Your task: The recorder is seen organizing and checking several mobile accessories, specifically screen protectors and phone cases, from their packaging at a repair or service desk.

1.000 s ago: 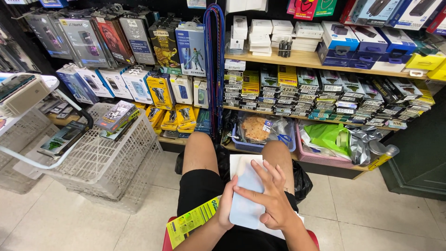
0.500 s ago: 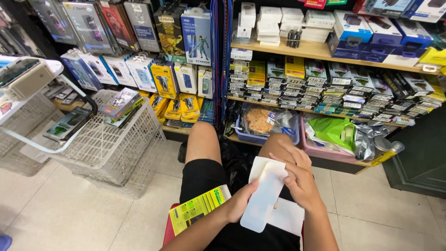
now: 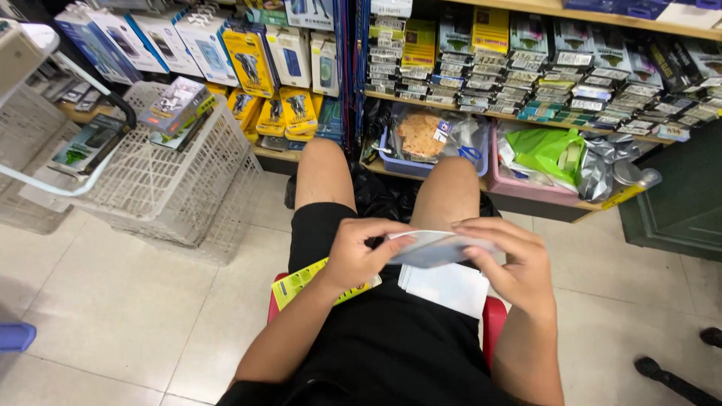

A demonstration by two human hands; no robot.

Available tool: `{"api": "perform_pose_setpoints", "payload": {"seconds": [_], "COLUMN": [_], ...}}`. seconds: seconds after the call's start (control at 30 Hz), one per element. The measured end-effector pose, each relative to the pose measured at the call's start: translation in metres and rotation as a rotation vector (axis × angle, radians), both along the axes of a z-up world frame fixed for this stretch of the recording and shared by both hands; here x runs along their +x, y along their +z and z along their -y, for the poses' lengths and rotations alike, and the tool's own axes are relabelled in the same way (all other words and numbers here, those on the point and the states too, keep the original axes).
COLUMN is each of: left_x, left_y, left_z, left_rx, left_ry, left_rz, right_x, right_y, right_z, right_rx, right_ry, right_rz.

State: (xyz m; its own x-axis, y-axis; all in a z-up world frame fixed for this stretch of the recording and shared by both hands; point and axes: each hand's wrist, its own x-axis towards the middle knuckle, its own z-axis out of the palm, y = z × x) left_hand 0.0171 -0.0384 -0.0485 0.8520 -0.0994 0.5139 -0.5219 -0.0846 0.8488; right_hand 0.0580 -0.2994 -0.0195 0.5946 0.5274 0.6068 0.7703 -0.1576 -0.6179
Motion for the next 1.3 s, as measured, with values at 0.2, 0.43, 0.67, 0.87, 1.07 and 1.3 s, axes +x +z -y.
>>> {"api": "perform_pose_setpoints", "payload": {"seconds": [0.2, 0.43, 0.67, 0.87, 1.07, 1.3], "left_x": [0.005, 0.005, 0.009, 0.010, 0.009, 0.007], "left_y": [0.005, 0.003, 0.005, 0.009, 0.008, 0.007], "left_z": [-0.014, -0.015, -0.019, -0.017, -0.012, -0.010], "left_rx": [-0.074, 0.018, -0.003, 0.106, 0.117, 0.080], "left_ry": [0.020, -0.001, -0.050, -0.057, 0.017, 0.051], "left_rz": [0.103, 0.001, -0.057, -0.145, -0.011, -0.008], "right_x": [0.021, 0.011, 0.008, -0.005, 0.008, 0.000], "right_y": [-0.069, -0.075, -0.066, -0.005, -0.039, 0.001], "right_z": [0.044, 0.026, 0.017, -0.016, -0.017, -0.039], "right_rx": [0.706, 1.162, 0.781, 0.522, 0.624, 0.124], "right_ry": [-0.150, -0.149, -0.264, -0.405, -0.276, -0.086], "right_rz": [0.033, 0.049, 0.015, -0.062, 0.101, 0.231]}}
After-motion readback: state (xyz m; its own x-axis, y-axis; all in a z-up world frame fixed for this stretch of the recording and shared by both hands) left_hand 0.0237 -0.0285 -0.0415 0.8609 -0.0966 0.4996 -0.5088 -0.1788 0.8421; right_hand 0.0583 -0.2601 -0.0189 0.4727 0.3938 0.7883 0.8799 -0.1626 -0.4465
